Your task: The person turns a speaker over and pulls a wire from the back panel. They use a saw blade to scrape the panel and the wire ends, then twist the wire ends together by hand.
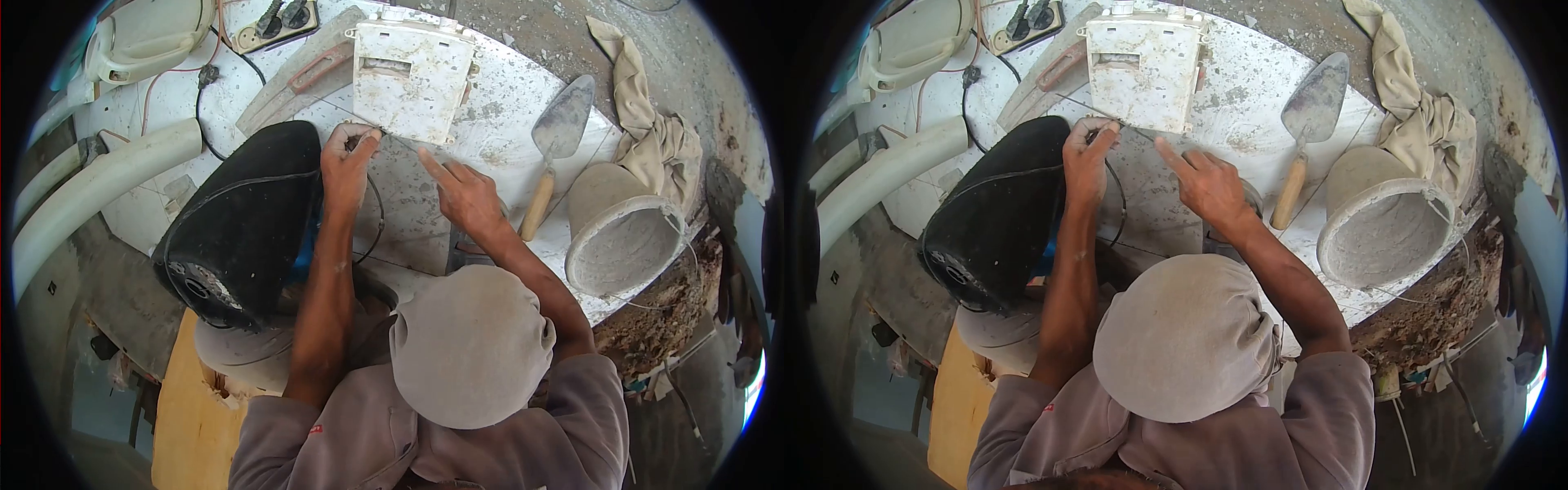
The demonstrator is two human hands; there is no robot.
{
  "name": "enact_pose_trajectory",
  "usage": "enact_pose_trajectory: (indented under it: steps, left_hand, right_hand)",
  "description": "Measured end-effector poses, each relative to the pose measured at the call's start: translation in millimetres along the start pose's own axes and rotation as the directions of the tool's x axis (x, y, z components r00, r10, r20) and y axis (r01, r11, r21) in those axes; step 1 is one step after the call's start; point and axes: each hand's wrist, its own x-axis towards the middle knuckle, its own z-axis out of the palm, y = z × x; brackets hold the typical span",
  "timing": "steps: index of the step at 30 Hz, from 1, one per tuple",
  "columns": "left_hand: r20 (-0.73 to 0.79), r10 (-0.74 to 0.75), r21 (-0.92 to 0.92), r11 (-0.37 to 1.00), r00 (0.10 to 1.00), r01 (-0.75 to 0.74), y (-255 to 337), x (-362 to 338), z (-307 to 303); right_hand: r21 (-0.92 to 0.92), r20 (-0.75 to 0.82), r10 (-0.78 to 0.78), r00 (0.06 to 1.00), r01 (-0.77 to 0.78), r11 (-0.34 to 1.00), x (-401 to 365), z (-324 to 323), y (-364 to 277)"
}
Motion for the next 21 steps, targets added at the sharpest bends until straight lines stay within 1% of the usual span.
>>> enact_pose_trajectory:
  steps: [2, 3, 5, 6, 7, 8, 11, 12, 14, 16, 17, 18, 20, 21]
  left_hand:
    - [0.001, -0.012, 0.016, 1.0, 1.0, 0.012, 2, 3, 1]
    - [-0.012, -0.02, 0.038, 0.999, 1.0, 0.02, 2, 1, -3]
    - [-0.016, -0.019, 0.039, 0.999, 1.0, 0.02, 1, 0, -5]
    - [-0.007, -0.016, 0.034, 0.999, 1.0, 0.016, -1, 2, -4]
    - [-0.016, 0.003, -0.013, 1.0, 1.0, -0.003, -1, 2, -1]
    - [-0.009, 0.007, -0.018, 1.0, 1.0, -0.007, -2, 5, 0]
    - [-0.014, -0.043, 0.002, 0.999, 0.999, 0.043, 2, -2, 0]
    - [-0.006, -0.026, 0.033, 0.999, 1.0, 0.026, 2, 1, -1]
    - [0.001, 0.002, 0.063, 0.998, 1.0, -0.002, 4, 2, -2]
    - [-0.012, 0.003, -0.004, 1.0, 1.0, -0.003, 2, 1, 3]
    - [-0.008, 0.004, -0.01, 1.0, 1.0, -0.004, 0, 2, 4]
    - [0.007, 0.004, -0.008, 1.0, 1.0, -0.004, 0, 2, 3]
    - [0.011, 0.008, -0.003, 1.0, 1.0, -0.008, -3, 1, 2]
    - [0.032, 0.01, -0.08, 0.997, 0.999, -0.007, -6, 1, 1]
  right_hand:
    - [0.029, -0.065, -0.016, 0.998, 0.018, 0.999, 25, 12, -12]
    - [0.04, -0.054, -0.014, 0.998, 0.016, 0.999, 18, 11, -13]
    - [0.001, 0.024, 0.005, 1.0, -0.005, 1.0, 10, 3, -10]
    - [0.0, 0.016, -0.001, 1.0, 0.001, 1.0, 6, 2, -7]
    - [0.0, -0.025, -0.028, 0.999, 0.028, 1.0, 2, 4, -1]
    - [-0.003, -0.061, -0.048, 0.997, 0.048, 0.999, -3, 6, 5]
    - [0.036, -0.058, -0.017, 0.998, 0.019, 0.999, 28, 17, -13]
    - [0.039, -0.057, -0.02, 0.998, 0.022, 0.999, 24, 17, -11]
    - [0.007, 0.006, 0.008, 1.0, -0.008, 1.0, 8, 14, -5]
    - [0.011, -0.02, 0.017, 1.0, -0.016, 1.0, -3, 11, -1]
    - [0.023, -0.03, 0.032, 0.999, -0.031, 0.999, -9, 11, 2]
    - [0.02, -0.028, 0.034, 0.999, -0.034, 0.999, -4, 11, -1]
    - [0.123, -0.121, 0.076, 0.99, -0.061, 0.991, 20, 11, -11]
    - [0.129, -0.121, 0.069, 0.99, -0.053, 0.99, 25, 6, -13]
